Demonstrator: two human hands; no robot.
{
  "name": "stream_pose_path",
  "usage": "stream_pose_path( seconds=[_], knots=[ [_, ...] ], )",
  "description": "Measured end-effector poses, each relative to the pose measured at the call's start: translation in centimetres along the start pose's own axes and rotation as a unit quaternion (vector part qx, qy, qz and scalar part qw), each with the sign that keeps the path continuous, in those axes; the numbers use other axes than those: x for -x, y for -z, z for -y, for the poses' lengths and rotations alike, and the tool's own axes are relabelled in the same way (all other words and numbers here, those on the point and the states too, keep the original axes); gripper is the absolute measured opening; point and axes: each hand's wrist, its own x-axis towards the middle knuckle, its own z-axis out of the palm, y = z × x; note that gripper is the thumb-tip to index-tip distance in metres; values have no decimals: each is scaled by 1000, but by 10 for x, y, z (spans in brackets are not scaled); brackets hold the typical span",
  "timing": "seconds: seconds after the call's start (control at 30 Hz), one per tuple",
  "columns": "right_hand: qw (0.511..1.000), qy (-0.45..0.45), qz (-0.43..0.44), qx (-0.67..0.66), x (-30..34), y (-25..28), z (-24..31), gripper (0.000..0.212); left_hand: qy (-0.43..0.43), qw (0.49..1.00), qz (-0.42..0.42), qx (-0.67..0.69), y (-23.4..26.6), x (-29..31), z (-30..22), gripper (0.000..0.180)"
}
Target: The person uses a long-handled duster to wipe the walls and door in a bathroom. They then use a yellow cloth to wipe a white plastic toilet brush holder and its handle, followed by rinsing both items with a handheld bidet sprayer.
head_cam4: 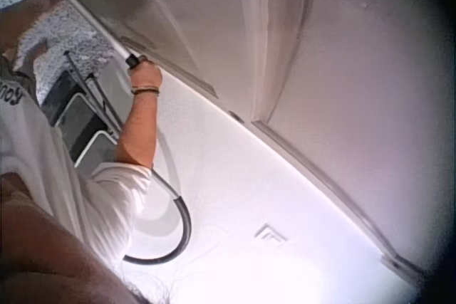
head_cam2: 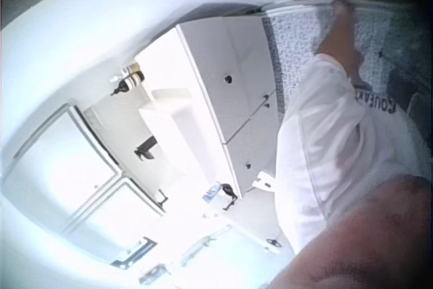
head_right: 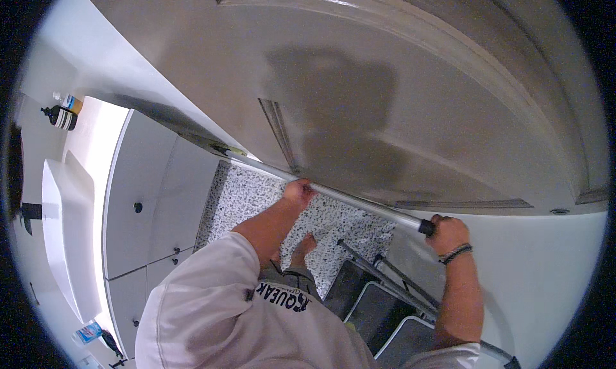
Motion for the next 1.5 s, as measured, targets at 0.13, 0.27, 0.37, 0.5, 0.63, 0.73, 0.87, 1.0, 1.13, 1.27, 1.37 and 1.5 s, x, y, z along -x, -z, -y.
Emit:
stream_pose_path(
  seconds=[0.13,0.27,0.37,0.5,0.63,0.73,0.87,1.0,1.13,1.27,1.37,1.5],
  knots=[
    [999,13,29,-40,-26,-31,49,27,-89,993,-10,-75,59,-45,-32,24],
    [994,70,49,-71,-39,-40,102,23,-168,984,-32,-58,86,-55,-73,25],
    [988,96,63,-104,-32,-22,114,24,-172,982,-41,-73,92,-42,-82,29],
    [987,104,68,-97,-6,4,88,24,-184,976,5,-120,58,8,-57,36],
    [996,52,12,-65,45,44,21,22,-79,990,77,-87,-11,76,-3,47],
    [997,46,-39,-50,81,84,-12,17,-5,994,45,-95,-46,115,28,53],
    [995,53,-63,-61,75,93,-22,19,-6,998,41,-37,-53,113,28,42],
    [994,56,-63,-64,51,33,-1,22,-87,993,11,-74,-23,87,1,44],
    [988,95,-45,-117,17,-2,67,24,-135,982,-34,-129,44,31,-44,40],
    [984,115,-30,-133,-12,-16,105,24,-113,981,-48,-149,79,-3,-89,31],
    [982,123,-19,-141,-25,-28,118,26,-117,980,-73,-146,89,-12,-104,26],
    [977,151,-40,-147,-33,-23,114,23,-111,979,-93,-146,98,-41,-109,21]
  ],
)
